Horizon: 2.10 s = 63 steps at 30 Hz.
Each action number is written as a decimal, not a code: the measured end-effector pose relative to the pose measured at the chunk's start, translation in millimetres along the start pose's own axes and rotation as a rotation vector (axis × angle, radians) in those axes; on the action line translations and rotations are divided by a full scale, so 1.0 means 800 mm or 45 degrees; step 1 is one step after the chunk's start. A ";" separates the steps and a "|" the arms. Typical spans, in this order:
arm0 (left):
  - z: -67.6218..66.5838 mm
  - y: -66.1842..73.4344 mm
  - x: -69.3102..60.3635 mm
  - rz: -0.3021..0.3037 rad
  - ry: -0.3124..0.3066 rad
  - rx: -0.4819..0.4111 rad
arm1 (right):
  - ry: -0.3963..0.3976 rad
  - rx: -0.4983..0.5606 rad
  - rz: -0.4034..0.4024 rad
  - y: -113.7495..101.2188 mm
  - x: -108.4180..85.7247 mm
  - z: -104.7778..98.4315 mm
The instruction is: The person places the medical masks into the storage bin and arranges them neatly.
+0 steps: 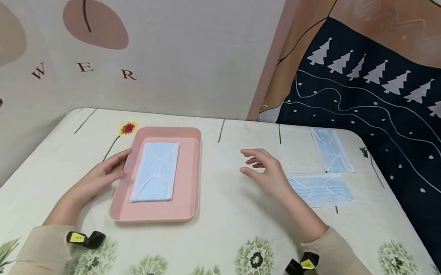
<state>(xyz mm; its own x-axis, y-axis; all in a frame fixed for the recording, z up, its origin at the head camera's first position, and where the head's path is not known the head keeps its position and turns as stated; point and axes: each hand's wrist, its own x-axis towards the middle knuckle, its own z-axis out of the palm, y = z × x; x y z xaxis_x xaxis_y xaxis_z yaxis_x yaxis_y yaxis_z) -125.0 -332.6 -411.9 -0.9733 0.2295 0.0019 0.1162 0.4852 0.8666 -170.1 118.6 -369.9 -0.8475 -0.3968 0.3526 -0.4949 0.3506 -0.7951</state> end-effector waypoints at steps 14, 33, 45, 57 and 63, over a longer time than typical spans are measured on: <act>0.000 0.001 -0.001 -0.009 0.005 0.004 | 0.134 -0.145 0.124 0.048 -0.032 -0.086; 0.001 0.003 -0.001 0.031 -0.008 -0.047 | 0.234 -0.427 0.337 0.100 -0.069 -0.185; 0.000 0.006 -0.001 -0.015 -0.006 -0.025 | 0.223 -0.460 0.539 0.129 -0.069 -0.236; 0.000 0.006 -0.002 0.007 -0.012 -0.047 | 0.144 -0.481 0.617 0.155 -0.056 -0.263; 0.001 0.006 -0.001 -0.008 -0.012 -0.060 | 0.114 -0.526 0.674 0.173 -0.052 -0.276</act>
<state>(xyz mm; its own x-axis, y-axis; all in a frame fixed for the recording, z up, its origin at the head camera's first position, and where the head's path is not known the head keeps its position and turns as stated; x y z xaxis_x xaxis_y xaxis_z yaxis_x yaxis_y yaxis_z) -123.7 -329.5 -407.8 -0.9721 0.2345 -0.0084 0.1001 0.4467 0.8891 -246.1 371.0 -385.5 -0.9996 -0.0164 0.0214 -0.0262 0.7808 -0.6242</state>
